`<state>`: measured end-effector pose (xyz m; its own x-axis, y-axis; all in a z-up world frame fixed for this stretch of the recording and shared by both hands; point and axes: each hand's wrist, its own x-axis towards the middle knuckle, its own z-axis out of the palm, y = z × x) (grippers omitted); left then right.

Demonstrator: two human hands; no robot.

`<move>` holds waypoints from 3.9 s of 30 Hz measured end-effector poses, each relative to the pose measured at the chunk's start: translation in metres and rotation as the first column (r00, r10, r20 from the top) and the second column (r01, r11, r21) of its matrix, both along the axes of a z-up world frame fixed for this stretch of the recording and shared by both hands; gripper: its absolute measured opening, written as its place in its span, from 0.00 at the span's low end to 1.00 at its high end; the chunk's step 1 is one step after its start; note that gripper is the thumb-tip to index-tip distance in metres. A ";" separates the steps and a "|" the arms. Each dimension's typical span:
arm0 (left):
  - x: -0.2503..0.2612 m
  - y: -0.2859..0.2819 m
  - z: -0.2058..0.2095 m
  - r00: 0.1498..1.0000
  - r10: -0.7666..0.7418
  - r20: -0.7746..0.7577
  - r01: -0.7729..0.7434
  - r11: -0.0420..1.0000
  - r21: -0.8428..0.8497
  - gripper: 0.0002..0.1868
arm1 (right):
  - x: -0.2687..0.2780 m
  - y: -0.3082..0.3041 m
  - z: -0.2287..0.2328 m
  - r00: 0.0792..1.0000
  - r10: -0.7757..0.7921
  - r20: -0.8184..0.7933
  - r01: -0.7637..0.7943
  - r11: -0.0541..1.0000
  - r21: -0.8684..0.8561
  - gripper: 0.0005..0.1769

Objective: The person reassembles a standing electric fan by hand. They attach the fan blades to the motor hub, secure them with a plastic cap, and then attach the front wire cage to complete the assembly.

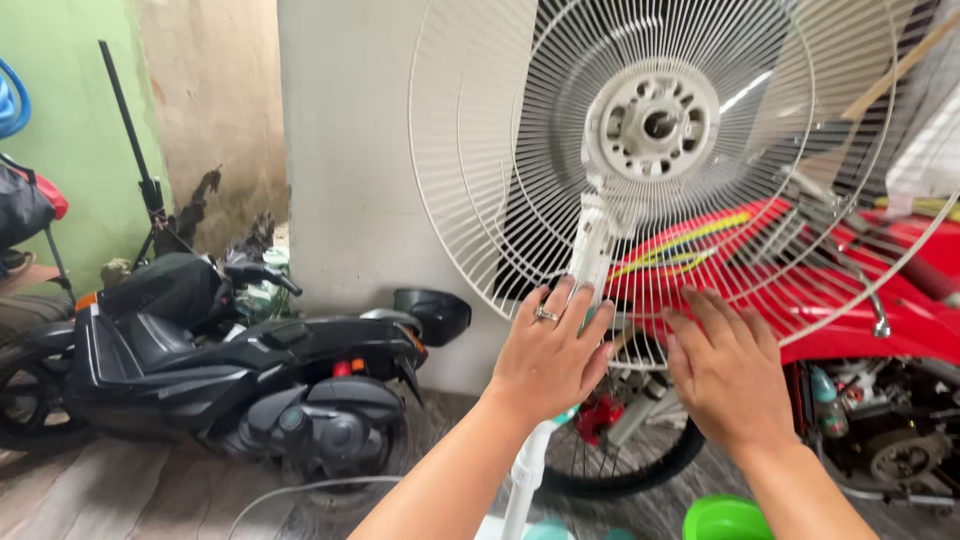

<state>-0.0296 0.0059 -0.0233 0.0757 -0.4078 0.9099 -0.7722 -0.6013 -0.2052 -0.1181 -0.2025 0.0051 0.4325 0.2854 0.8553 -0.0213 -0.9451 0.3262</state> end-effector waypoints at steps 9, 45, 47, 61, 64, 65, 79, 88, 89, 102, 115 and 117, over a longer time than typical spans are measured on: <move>-0.034 0.013 -0.031 0.968 -0.220 0.123 0.209 0.973 0.095 0.30 | -0.035 0.011 -0.029 0.997 0.027 0.079 -0.027 1.000 -0.006 0.23; -0.083 -0.113 -0.230 0.577 -0.004 -0.817 0.471 0.819 0.329 0.64 | -0.079 -0.121 -0.252 0.795 -0.048 -0.605 0.307 0.891 0.333 0.10; -0.081 -0.120 -0.249 0.558 0.038 -0.829 0.464 0.814 0.350 0.63 | -0.078 -0.125 -0.264 0.788 -0.040 -0.614 0.302 0.895 0.329 0.09; -0.085 -0.154 -0.358 0.552 0.348 -0.758 0.428 0.662 0.616 0.43 | -0.069 -0.135 -0.341 0.647 0.044 -0.762 0.368 0.857 0.362 0.11; -0.085 -0.152 -0.370 0.517 0.374 -0.770 0.440 0.656 0.613 0.39 | -0.066 -0.135 -0.362 0.595 0.072 -0.800 0.409 0.830 0.379 0.13; -0.085 -0.152 -0.373 0.492 0.380 -0.783 0.444 0.664 0.601 0.36 | -0.066 -0.134 -0.370 0.573 0.077 -0.816 0.430 0.820 0.379 0.13; -0.074 -0.158 -0.424 0.381 0.530 -0.758 0.519 0.556 0.649 0.27 | -0.065 -0.153 -0.448 0.290 0.069 -0.955 0.595 0.768 0.236 0.17; -0.076 -0.162 -0.448 0.346 0.602 -0.720 0.587 0.459 0.667 0.26 | -0.072 -0.160 -0.487 0.186 0.095 -0.978 0.639 0.744 0.194 0.22; -0.076 -0.162 -0.453 0.339 0.607 -0.718 0.599 0.450 0.663 0.26 | -0.074 -0.161 -0.492 0.185 0.092 -0.978 0.632 0.751 0.190 0.22; -0.067 -0.168 -0.487 0.315 0.667 -0.676 0.638 0.379 0.671 0.27 | -0.069 -0.164 -0.550 0.093 0.175 -0.980 0.647 0.737 0.193 0.30; -0.060 -0.155 -0.514 0.202 0.696 -0.689 0.635 0.443 0.633 0.27 | -0.049 -0.167 -0.590 0.047 0.255 -0.966 0.705 0.677 0.213 0.33; -0.061 -0.151 -0.514 0.194 0.710 -0.676 0.631 0.438 0.640 0.27 | -0.046 -0.167 -0.595 0.039 0.255 -0.966 0.705 0.678 0.207 0.33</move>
<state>-0.0909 -0.1451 -0.5370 0.4409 -0.6261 -0.6431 -0.6833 -0.6988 0.2119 -0.1639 -0.3695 -0.5902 0.8237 -0.2857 -0.4897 -0.4361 -0.8713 -0.2252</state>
